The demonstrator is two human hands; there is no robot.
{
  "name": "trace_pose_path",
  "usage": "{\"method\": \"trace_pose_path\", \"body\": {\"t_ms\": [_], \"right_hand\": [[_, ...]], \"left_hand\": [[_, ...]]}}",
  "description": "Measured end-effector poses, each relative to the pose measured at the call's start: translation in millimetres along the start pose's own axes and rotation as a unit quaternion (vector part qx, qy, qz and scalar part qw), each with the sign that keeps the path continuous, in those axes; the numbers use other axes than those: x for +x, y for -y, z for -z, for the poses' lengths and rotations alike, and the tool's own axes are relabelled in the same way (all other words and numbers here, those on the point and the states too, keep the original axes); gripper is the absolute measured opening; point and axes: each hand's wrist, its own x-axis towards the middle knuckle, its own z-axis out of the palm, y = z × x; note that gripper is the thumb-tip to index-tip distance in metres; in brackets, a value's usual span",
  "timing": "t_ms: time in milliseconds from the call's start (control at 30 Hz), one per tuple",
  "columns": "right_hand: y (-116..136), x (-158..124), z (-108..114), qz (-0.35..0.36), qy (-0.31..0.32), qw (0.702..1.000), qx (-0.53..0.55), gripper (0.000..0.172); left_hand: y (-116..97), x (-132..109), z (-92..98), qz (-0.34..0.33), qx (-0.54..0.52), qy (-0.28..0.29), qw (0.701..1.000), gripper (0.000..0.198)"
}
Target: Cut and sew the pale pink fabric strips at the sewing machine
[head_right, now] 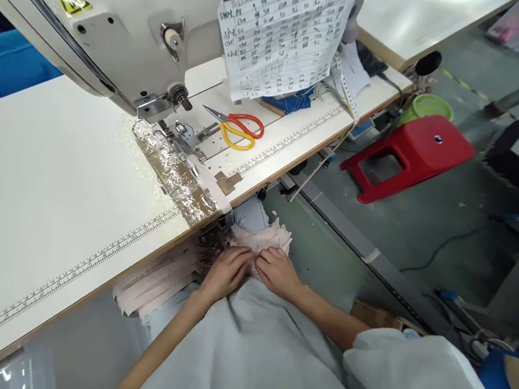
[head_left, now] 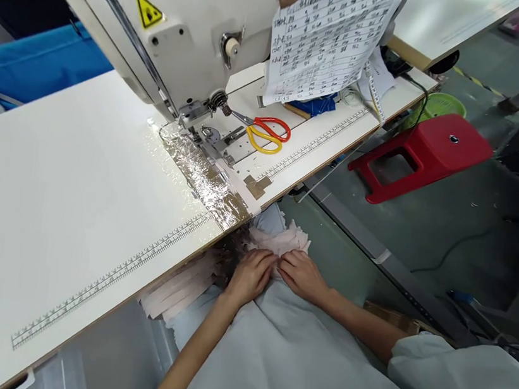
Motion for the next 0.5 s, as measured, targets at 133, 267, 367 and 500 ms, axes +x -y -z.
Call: {"method": "trace_pose_path", "body": {"t_ms": [133, 267, 367, 500], "right_hand": [[-2.1, -5.5, 6.8, 0.008, 0.038, 0.999, 0.039, 0.033], [-9.3, -2.6, 3.7, -0.060, 0.063, 0.995, 0.051, 0.028], [-16.4, 4.1, -3.2, -0.141, 0.068, 0.987, 0.038, 0.023], [-18.7, 16.1, -3.7, -0.183, 0.084, 0.979, 0.019, 0.024]], "left_hand": [[6.5, -0.4, -9.0, 0.017, 0.074, 0.091, 0.993, 0.025], [15.2, -24.1, -10.9, 0.063, 0.086, 0.096, 0.990, 0.022], [17.0, -30.1, -13.0, 0.058, 0.079, 0.100, 0.990, 0.024], [15.9, -25.4, -14.2, 0.024, 0.051, 0.093, 0.994, 0.022]]}}
